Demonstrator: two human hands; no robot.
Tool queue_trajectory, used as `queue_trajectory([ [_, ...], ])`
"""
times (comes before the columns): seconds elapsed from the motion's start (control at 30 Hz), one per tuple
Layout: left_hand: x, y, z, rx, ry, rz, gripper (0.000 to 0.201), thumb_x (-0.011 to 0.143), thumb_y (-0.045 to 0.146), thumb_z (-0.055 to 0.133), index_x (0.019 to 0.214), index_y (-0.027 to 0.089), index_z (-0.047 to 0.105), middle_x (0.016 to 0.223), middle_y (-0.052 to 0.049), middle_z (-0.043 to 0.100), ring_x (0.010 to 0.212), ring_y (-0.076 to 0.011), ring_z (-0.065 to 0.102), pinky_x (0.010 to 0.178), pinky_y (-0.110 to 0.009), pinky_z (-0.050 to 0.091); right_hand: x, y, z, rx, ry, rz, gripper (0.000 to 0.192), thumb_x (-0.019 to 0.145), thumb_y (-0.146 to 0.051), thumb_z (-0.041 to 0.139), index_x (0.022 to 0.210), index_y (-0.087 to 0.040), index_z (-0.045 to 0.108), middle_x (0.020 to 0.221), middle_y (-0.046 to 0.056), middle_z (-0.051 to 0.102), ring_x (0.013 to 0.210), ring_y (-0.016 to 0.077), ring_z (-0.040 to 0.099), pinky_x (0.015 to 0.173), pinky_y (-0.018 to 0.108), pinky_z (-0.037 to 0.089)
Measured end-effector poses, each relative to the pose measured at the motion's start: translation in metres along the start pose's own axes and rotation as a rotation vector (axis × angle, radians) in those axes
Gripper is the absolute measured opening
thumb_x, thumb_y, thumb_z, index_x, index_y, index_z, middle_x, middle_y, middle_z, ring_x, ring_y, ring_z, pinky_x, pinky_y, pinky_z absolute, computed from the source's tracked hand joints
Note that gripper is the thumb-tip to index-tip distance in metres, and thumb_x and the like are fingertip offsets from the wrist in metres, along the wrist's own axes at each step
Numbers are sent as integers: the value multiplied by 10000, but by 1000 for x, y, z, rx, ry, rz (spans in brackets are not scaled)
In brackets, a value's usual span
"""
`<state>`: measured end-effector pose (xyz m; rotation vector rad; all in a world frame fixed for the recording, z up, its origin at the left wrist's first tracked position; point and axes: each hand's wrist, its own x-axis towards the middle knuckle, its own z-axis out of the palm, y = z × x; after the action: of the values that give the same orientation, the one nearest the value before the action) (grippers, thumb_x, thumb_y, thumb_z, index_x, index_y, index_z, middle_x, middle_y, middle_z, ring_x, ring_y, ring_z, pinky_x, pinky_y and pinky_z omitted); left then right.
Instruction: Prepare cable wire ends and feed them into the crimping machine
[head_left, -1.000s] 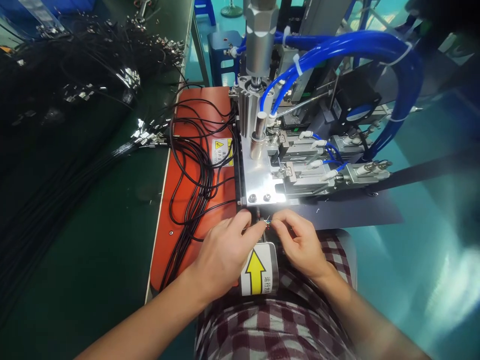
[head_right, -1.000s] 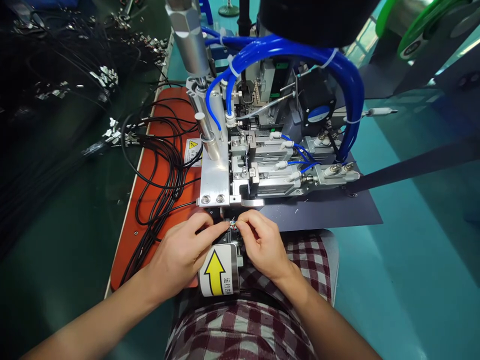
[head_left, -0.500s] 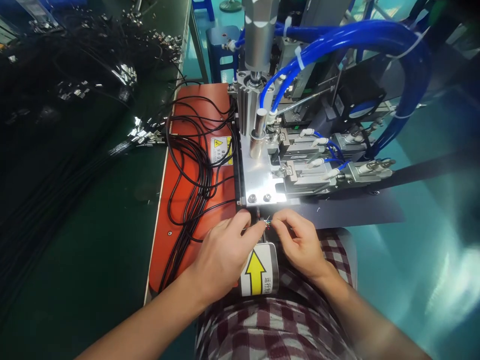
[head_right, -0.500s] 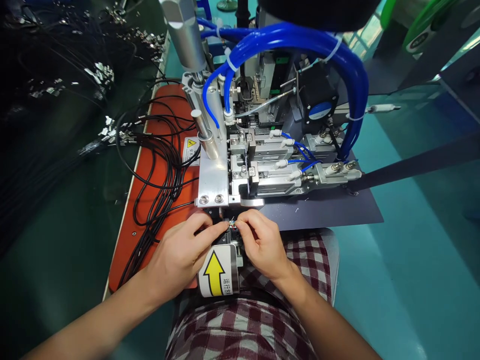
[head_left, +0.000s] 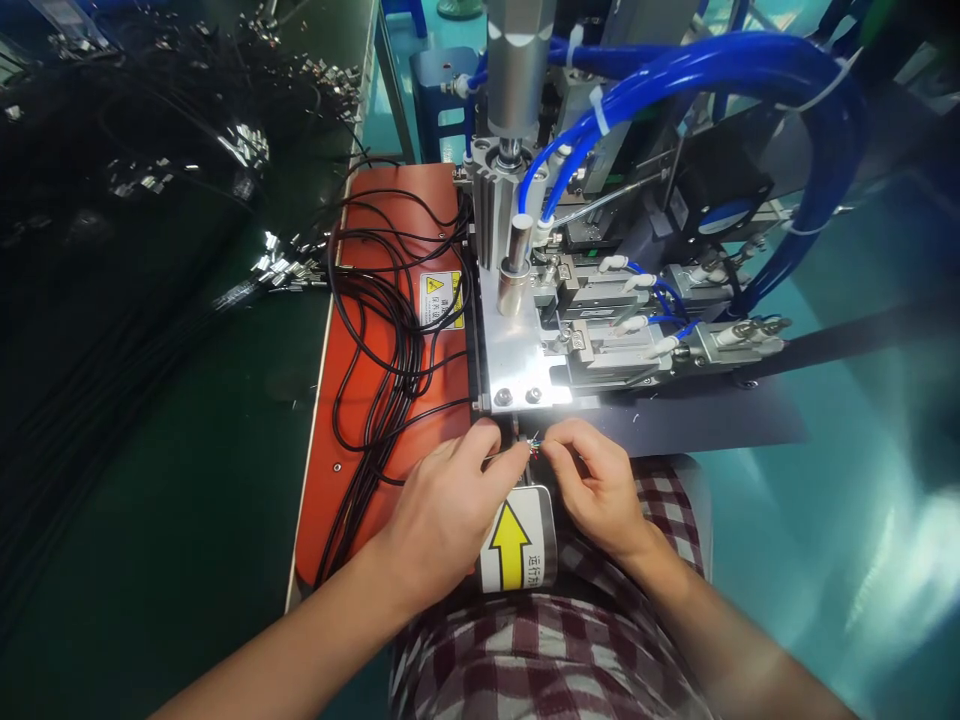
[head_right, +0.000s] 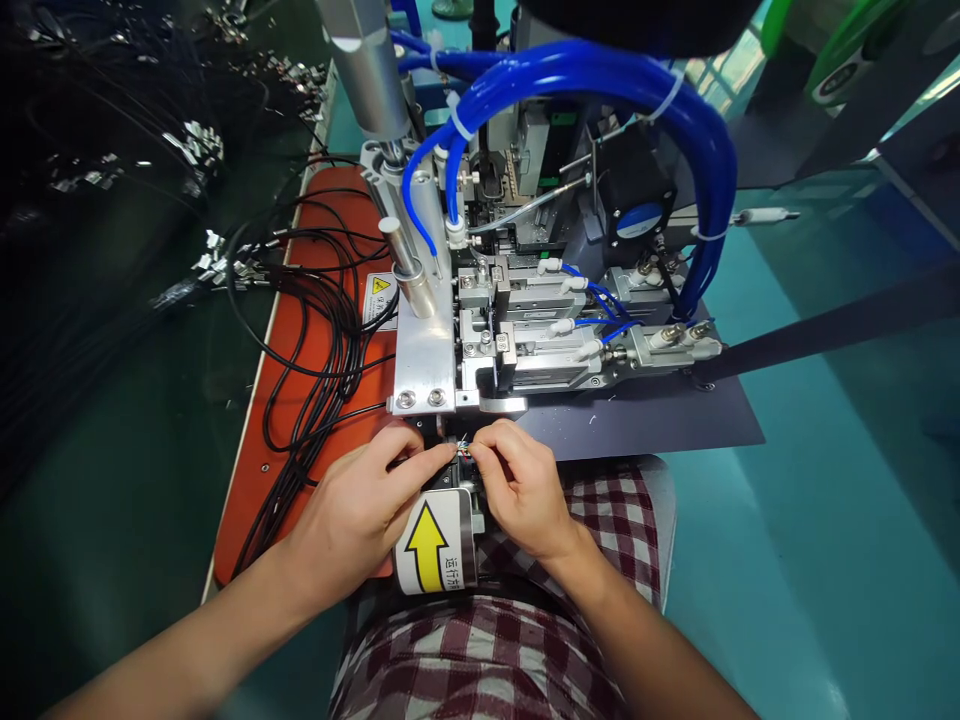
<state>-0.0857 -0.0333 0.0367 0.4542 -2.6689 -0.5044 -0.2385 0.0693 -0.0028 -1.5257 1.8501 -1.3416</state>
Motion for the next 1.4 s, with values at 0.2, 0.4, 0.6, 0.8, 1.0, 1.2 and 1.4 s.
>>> queue_trajectory([
  [0.2,1,-1,0,-14,-12,-17,283,833,110,465,1036,80,660,832,-93,503,674,-153,528,553,-291,487,-1,2,3,52,14,46,76,849,-59,495,827,-131,503,792,-10,511,745,24,464,688,152,388],
  [0.4,1,0,-1,-14,-35,-30,294,847,108,437,1039,91,658,830,-86,500,665,-145,518,551,-286,479,-1,3,4,114,22,114,71,866,-112,489,802,-128,513,752,-10,501,699,29,455,646,155,386],
  [0.6,0,0,-1,-19,-28,-35,280,835,106,451,1021,89,660,824,-84,501,658,-150,522,543,-288,476,-2,6,6,122,34,95,60,862,-101,490,813,-133,505,747,-12,492,698,28,451,639,157,383],
  [0.8,0,0,0,-21,-42,-36,281,839,117,467,1049,103,653,837,-78,492,665,-139,508,551,-278,467,-1,8,5,81,29,-17,117,822,-19,492,825,-135,476,778,-3,484,729,40,440,666,177,375],
  [1.0,1,1,0,-20,-24,-40,275,842,115,462,1031,96,662,821,-80,493,657,-140,514,541,-275,468,-1,4,4,37,37,7,94,832,-48,502,823,-140,490,773,-13,497,718,29,454,666,158,385],
  [1.2,1,1,1,-28,-15,-47,276,823,95,475,1024,90,665,811,-81,494,660,-144,524,541,-277,475,-1,2,2,66,4,118,45,861,-120,506,831,-153,510,770,-18,509,713,37,462,655,170,386],
  [1.4,2,1,0,-33,-35,-47,286,809,86,488,1036,95,662,820,-78,496,650,-137,523,531,-266,467,0,1,-1,49,-5,126,51,865,-138,505,815,-146,507,766,-15,510,699,40,459,647,177,391],
])
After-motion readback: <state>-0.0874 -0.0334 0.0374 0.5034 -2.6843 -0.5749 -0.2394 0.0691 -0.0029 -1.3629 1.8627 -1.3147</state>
